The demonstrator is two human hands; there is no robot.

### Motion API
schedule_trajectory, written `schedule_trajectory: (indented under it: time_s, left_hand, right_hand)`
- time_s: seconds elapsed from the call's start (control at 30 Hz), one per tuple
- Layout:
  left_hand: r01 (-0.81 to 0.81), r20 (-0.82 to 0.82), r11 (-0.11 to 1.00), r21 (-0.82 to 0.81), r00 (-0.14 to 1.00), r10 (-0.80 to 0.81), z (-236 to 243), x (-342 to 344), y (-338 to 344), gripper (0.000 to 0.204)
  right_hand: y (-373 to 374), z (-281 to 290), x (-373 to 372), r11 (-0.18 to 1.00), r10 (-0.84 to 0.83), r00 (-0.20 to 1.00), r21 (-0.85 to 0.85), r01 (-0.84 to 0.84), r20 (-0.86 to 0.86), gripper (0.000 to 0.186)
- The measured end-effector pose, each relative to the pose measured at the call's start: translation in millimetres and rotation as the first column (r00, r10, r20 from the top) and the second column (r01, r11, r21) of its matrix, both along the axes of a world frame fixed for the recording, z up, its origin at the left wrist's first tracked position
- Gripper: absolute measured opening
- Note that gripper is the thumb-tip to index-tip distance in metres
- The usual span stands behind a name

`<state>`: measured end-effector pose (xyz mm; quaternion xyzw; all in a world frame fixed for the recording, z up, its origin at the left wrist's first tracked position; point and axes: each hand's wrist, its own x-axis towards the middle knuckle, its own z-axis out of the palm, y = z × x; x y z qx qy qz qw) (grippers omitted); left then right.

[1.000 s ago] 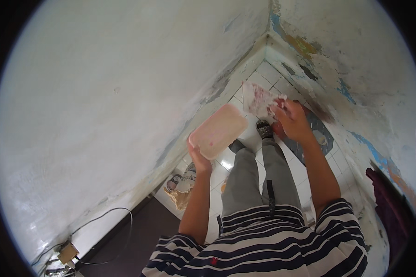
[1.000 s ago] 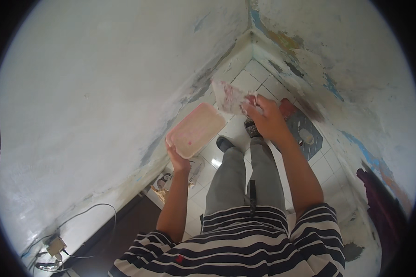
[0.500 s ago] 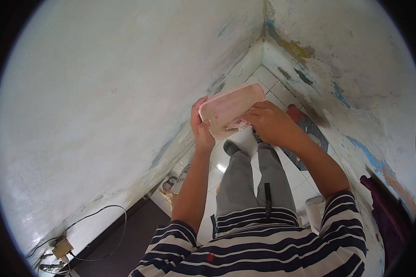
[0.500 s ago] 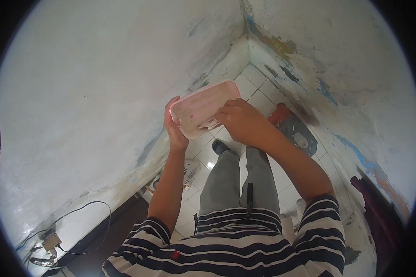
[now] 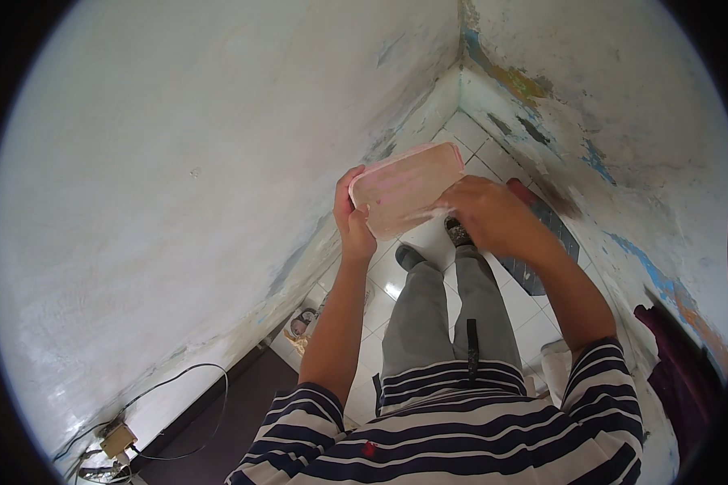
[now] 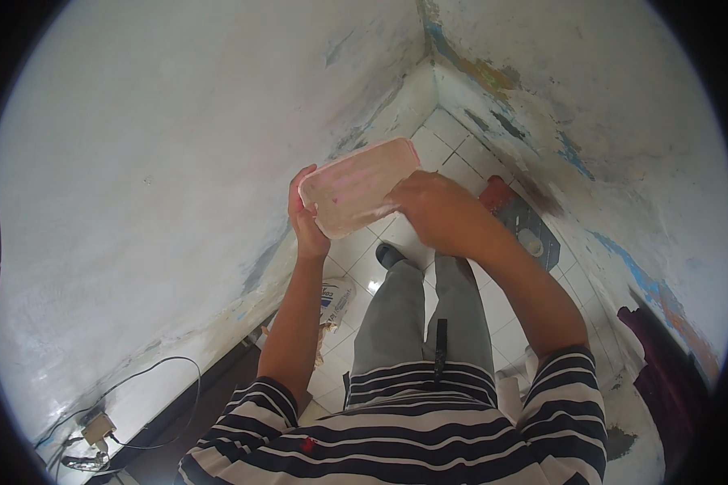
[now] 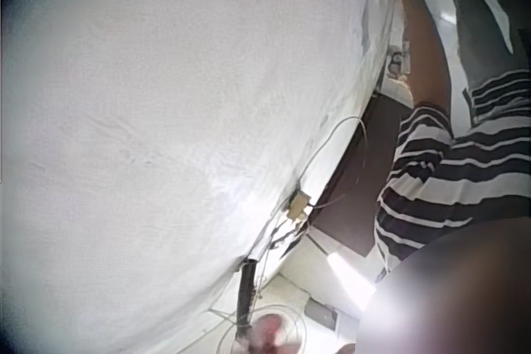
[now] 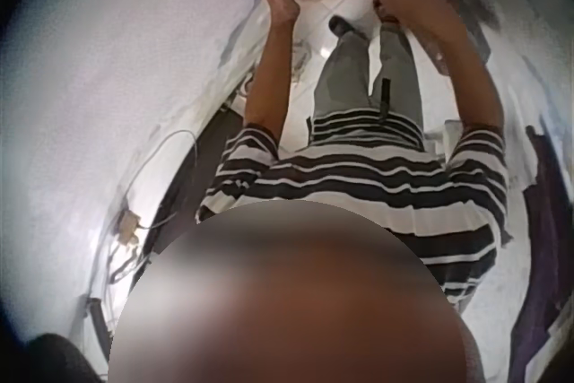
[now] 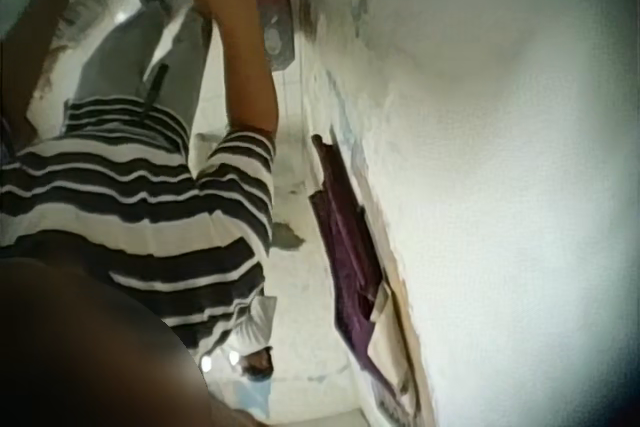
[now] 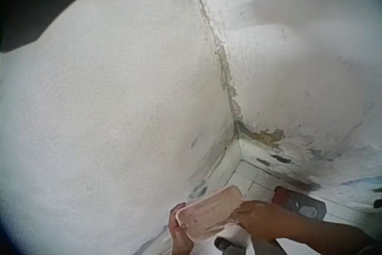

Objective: The person applies plaster or putty to a damaged wall using a putty knife.

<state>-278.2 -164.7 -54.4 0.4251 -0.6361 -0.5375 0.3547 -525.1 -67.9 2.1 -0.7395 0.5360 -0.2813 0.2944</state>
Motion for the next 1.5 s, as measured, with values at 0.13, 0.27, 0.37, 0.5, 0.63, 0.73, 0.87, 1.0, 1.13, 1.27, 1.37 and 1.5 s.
schedule_trajectory:
  time_s: [0.13,0.27,0.37,0.5,0.63,0.73,0.87,1.0,1.13,1.27,1.37,1.5]
  left_hand:
    - [-0.037,-0.066,0.992,0.124,0.997,0.045,-16,5,-1,0.062]
    - [-0.176,-0.055,0.956,0.233,0.979,0.194,-33,7,4,0.062]
    - [-0.194,-0.033,0.970,0.148,0.979,0.201,-38,23,23,0.056]
    - [-0.369,-0.134,0.871,0.324,0.894,0.428,-45,64,56,0.067]
    - [-0.509,0.076,0.756,0.412,0.846,0.528,-47,129,94,0.062]
    - [-0.507,0.058,0.694,0.511,0.826,0.560,-42,174,118,0.062]
    - [-0.475,0.036,0.714,0.515,0.843,0.536,-47,218,135,0.064]
    - [-0.412,0.077,0.800,0.436,0.903,0.423,-49,243,148,0.052]
    - [-0.458,0.094,0.759,0.463,0.877,0.472,-45,251,151,0.071]
    - [-0.464,0.098,0.748,0.474,0.872,0.480,-42,247,148,0.077]
    - [-0.427,0.088,0.783,0.452,0.895,0.437,-42,243,148,0.081]
    - [-0.441,0.064,0.779,0.445,0.883,0.464,-42,240,152,0.079]
  right_hand:
    - [-1,2,-21,0.922,-0.341,0.894,0.289,0.257,0.292,0.018]
    - [-8,-16,-20,0.728,-0.667,0.335,0.677,0.104,0.666,0.019]
    - [-4,-37,-11,0.698,-0.707,-0.084,0.712,0.082,0.702,0.030]
    - [6,-74,0,0.698,-0.660,-0.268,0.705,0.129,0.702,0.031]
    - [-7,-143,28,0.666,-0.658,-0.401,0.741,0.084,0.637,0.023]
    - [-34,-214,68,0.522,-0.793,-0.277,0.840,0.150,0.542,0.018]
    - [-100,-275,140,0.383,-0.814,-0.285,0.836,0.393,0.507,0.014]
    - [-148,-261,191,0.293,-0.922,0.009,0.682,0.670,0.387,0.018]
    - [-111,-233,199,0.387,-0.919,0.231,0.625,0.678,0.319,0.020]
    - [-84,-233,178,0.341,-0.909,0.018,0.718,0.606,0.416,0.021]
    - [-119,-227,171,0.343,-0.939,0.291,0.566,0.750,0.184,0.023]
    - [-150,-197,172,0.450,-0.890,0.380,0.613,0.650,0.251,0.023]
